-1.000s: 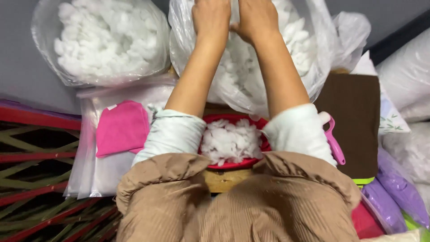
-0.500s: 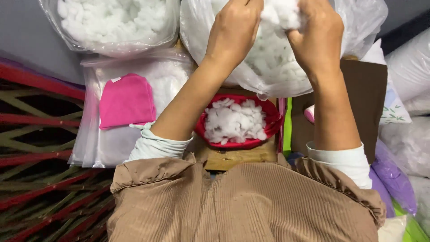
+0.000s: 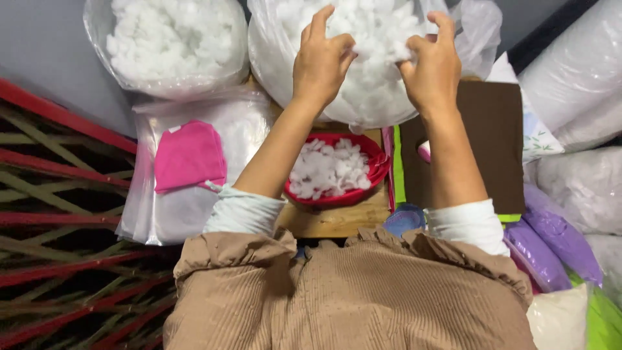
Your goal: The person opens a red cloth pouch and fills it with white cotton stuffing by hand. They repeatedly grab handfuls of cotton from a large bag and press the material into the pouch to fill it completely.
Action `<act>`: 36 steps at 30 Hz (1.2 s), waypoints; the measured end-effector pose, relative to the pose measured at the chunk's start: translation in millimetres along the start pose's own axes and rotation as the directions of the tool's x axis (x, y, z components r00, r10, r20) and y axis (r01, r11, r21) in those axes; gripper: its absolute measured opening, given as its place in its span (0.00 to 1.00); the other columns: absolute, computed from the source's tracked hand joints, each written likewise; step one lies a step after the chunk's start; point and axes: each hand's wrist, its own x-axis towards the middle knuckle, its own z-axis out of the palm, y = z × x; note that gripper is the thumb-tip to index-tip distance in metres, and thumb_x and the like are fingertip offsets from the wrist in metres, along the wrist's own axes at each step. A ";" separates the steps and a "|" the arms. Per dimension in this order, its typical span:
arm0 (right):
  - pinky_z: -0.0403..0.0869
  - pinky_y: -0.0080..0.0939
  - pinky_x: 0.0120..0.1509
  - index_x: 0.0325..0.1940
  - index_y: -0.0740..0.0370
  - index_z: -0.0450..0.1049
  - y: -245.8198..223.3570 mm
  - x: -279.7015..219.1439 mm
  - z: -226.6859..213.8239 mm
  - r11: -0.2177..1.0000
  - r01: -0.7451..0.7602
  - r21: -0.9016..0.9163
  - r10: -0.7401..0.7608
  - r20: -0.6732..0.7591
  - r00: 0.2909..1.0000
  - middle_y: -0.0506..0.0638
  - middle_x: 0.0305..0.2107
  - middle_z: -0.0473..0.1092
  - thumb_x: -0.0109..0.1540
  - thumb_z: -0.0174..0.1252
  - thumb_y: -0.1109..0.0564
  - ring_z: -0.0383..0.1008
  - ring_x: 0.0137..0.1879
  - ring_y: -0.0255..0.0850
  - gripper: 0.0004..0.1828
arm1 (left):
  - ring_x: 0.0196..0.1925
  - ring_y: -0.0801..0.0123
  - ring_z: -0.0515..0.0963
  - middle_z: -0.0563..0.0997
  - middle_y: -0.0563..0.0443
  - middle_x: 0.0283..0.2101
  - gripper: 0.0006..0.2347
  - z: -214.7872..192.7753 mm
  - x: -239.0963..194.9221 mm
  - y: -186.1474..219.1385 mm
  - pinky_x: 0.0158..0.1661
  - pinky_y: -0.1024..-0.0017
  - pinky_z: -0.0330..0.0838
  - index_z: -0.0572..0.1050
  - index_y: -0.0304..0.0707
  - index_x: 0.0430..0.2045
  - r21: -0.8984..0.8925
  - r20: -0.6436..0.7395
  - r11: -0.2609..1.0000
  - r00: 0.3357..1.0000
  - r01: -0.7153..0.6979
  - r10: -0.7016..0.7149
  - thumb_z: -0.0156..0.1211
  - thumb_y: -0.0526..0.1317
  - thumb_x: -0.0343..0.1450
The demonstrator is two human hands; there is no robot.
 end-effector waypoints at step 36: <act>0.70 0.57 0.66 0.64 0.53 0.72 -48.2 -180.4 120.1 0.991 -0.133 0.018 0.103 0.530 0.842 0.58 0.48 0.76 0.67 0.55 0.49 0.73 0.60 0.57 0.21 | 0.76 0.34 0.50 0.54 0.31 0.75 0.43 55.9 -209.4 -70.8 0.69 0.37 0.50 0.56 0.36 0.72 0.183 0.671 0.964 0.741 -0.191 0.020 0.76 0.47 0.62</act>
